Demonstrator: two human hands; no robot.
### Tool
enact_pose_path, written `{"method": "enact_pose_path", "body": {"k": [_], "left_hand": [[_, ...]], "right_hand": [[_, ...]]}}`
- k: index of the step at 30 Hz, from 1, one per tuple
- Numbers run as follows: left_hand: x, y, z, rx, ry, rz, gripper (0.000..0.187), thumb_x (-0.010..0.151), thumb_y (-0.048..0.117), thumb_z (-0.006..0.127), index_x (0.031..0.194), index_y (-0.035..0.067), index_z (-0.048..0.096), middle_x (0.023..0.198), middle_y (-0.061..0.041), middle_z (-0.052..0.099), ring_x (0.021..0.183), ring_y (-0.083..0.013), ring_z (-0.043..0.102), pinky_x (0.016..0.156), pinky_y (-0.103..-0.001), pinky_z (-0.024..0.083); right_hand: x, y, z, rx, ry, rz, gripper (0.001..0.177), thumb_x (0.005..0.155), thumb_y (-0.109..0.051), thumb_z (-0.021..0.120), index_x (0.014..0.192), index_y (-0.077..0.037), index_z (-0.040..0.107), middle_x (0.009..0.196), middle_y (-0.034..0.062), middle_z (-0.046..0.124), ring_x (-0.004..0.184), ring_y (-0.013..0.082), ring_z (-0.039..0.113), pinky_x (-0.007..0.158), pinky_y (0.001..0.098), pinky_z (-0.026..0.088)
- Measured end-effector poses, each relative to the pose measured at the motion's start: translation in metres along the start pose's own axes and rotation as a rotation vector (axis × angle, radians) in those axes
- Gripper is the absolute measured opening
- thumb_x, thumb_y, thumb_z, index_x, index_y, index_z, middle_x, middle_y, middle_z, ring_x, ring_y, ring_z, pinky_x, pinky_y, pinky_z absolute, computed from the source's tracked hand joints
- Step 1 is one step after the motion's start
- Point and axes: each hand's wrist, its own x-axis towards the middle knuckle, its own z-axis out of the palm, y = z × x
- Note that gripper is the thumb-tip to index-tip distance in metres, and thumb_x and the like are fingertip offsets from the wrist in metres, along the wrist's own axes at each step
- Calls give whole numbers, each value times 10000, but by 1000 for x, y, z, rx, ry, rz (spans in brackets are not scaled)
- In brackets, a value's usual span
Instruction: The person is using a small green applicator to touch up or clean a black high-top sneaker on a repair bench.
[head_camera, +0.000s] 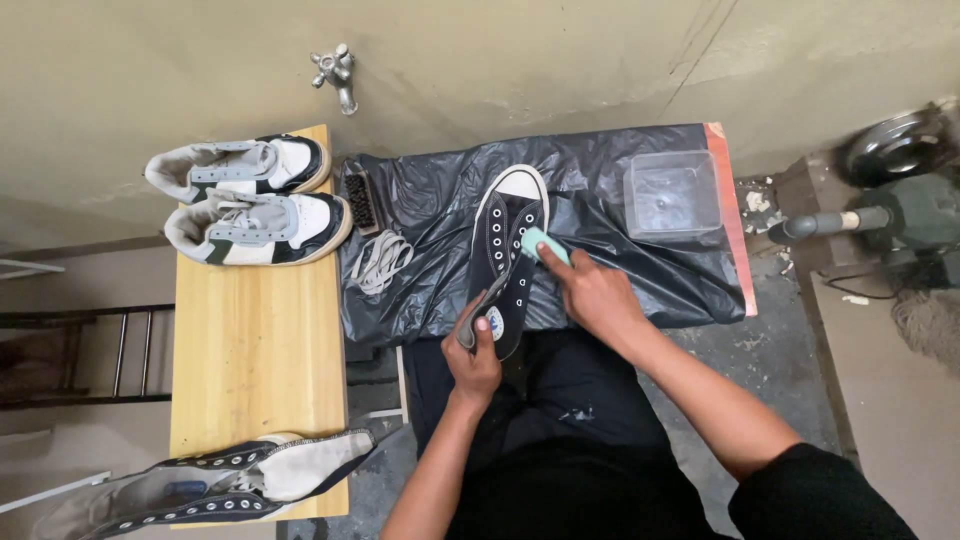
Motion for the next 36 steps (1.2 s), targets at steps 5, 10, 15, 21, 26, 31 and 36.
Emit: {"method": "enact_pose_path", "body": {"k": [5,10,15,21,26,31,36], "left_hand": [[6,15,1,3,-20,48,392,1021,308,531,1115,22,783,958,-215,782,931,-430,731,796,-480,600],[11,32,3,63,17,79,378,1013,292,522,1076,20,776,900,-211,779,856,-431,738,735,-467,600],[13,31,4,124,38,81,329,984,289,564,1042,48,780,862,-168,781,811,-404,745,711,-430,596],[14,28,1,124,-3,104,322,987,245,552,1091,38,776,964,-163,794,904,-380,748,788,-411,605],[13,29,-3,218,-105,172,297,851,86,696,1135,57,775,1076,-153,784,998,-333,746,893,-403,595],[11,23,-5,401,-220,271,467,702,19,719,1159,105,761,1158,-104,768,1097,-263,722,998,-365,560],[11,20,-1,507,-328,267,475,693,-29,624,1121,127,758,1128,-92,772,1109,-265,717,1034,-384,535]], "right_hand": [[41,13,9,-104,62,9,497,949,-231,482,1419,-344,595,850,39,583,573,328,698,524,479,567],[64,8,-6,-41,115,4,452,1026,-246,445,1458,-312,563,859,78,564,600,372,704,554,506,575],[28,-10,17,13,-58,32,509,983,-223,457,1486,-283,513,847,82,570,641,386,721,582,534,586],[-6,-23,-21,473,-320,113,437,964,-242,521,1388,-226,623,904,240,686,867,553,667,697,632,553],[55,-6,-47,212,-237,108,423,983,-293,526,1392,-290,630,956,178,711,840,482,704,750,606,561],[115,0,-20,-80,-15,-98,439,1023,-215,458,1433,-311,583,953,113,645,749,421,723,676,545,583],[102,-33,-32,-21,-402,-218,460,1002,-215,453,1453,-255,539,915,183,662,790,476,726,683,581,585]]}}
